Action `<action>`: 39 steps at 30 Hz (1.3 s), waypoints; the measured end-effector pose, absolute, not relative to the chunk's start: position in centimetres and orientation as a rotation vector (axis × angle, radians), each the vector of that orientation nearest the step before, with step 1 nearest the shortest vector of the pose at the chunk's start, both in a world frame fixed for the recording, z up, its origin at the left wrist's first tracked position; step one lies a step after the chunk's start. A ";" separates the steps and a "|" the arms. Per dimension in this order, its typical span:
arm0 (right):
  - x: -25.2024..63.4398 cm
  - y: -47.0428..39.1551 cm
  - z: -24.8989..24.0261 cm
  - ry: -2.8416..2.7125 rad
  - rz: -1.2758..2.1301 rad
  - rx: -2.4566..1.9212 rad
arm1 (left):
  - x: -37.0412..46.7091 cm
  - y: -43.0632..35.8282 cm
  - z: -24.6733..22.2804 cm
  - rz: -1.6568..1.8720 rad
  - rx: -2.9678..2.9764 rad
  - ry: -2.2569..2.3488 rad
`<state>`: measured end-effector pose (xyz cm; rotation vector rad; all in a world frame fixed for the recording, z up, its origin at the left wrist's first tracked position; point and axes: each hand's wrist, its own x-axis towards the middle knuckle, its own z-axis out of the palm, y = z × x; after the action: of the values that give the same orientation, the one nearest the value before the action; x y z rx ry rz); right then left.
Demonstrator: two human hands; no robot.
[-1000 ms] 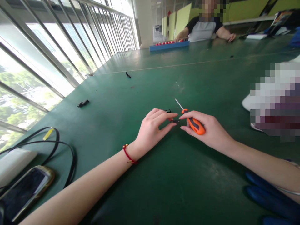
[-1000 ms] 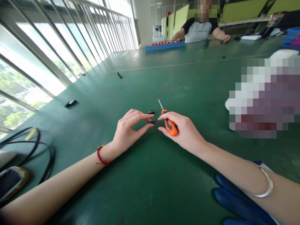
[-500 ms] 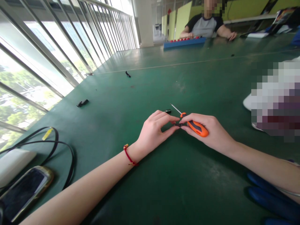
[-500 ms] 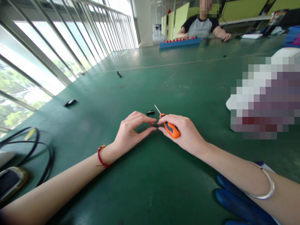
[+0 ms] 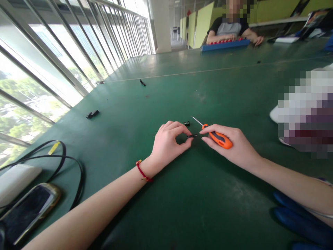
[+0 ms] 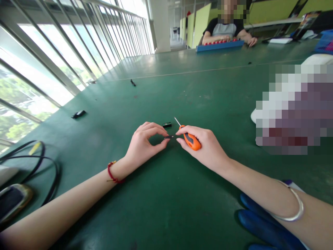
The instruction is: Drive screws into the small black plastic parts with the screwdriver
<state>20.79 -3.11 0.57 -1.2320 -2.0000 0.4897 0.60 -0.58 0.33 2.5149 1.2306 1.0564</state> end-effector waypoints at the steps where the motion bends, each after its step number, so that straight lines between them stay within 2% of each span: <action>1: 20.8 -3.1 0.6 -1.977 0.486 -1.255 | 0.5 -0.3 0.4 1.064 2.500 1.275; 14: 21.0 -3.2 0.9 -1.998 0.560 -1.246 | 1.1 2.8 0.3 0.844 2.450 1.431; 18: 20.9 -3.1 0.8 -1.983 0.614 -1.247 | -2.6 2.1 2.2 0.854 2.437 1.540; 24: 20.7 -3.1 0.8 -1.989 0.631 -1.218 | -12.4 2.2 5.5 0.701 2.071 2.328; 27: 20.7 -3.2 0.8 -2.003 0.615 -1.210 | -15.8 2.1 5.8 0.663 1.824 2.563; 34: 20.7 -3.2 0.9 -2.036 0.596 -1.209 | -17.7 1.5 5.1 0.293 1.766 2.576; 39: 20.7 -3.2 0.8 -2.050 0.594 -1.203 | -18.7 1.6 5.4 0.404 1.711 2.596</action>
<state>20.75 -3.19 0.82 -1.2026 -2.0500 0.5942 -18.73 1.58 5.39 1.7114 2.5963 0.4043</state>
